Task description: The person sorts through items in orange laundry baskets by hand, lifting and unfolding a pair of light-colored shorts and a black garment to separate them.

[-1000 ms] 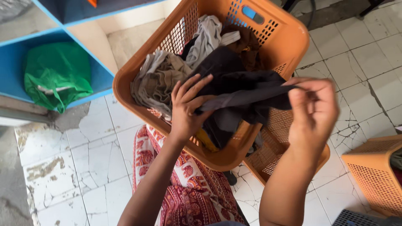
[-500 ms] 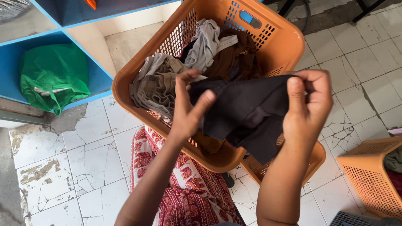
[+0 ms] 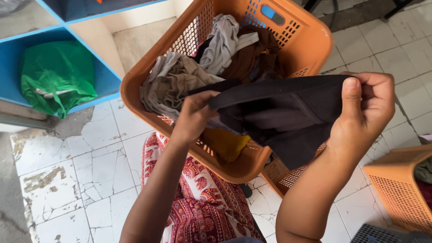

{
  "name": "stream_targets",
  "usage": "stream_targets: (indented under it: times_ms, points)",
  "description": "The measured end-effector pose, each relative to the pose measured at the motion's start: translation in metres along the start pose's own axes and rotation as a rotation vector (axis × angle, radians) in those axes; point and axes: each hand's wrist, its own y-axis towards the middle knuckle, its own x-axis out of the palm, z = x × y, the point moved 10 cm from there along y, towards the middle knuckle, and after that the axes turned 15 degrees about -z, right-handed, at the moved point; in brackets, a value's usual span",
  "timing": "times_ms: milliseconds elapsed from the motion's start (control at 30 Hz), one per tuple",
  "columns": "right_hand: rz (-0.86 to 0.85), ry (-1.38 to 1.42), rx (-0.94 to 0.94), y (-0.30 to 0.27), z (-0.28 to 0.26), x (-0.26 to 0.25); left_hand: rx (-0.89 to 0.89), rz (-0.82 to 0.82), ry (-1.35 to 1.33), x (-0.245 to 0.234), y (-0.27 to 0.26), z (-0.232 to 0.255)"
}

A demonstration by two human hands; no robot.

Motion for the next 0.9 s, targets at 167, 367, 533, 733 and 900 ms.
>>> stream_targets:
  times_ms: [167, 367, 533, 733, 900]
  points:
    - [-0.085, -0.127, 0.034, 0.008, 0.007, 0.022, -0.192, -0.062, -0.785, 0.022, 0.0, -0.041]
    - [-0.454, -0.226, -0.148, -0.02, -0.009, 0.084, -0.218, -0.034, -0.98, 0.031, 0.005, -0.038]
    - [-0.715, -0.145, 0.048, -0.058, 0.049, 0.139, -0.168, -0.081, -1.111, 0.038, 0.017, -0.027]
    - [-0.491, 0.0, 0.208, -0.073, 0.092, 0.111, 0.067, -0.064, -0.371, 0.011, 0.013, 0.025]
    - [-0.134, 0.148, 0.177, -0.062, 0.093, 0.078, 0.164, 0.315, 0.731, 0.038, -0.003, 0.079]
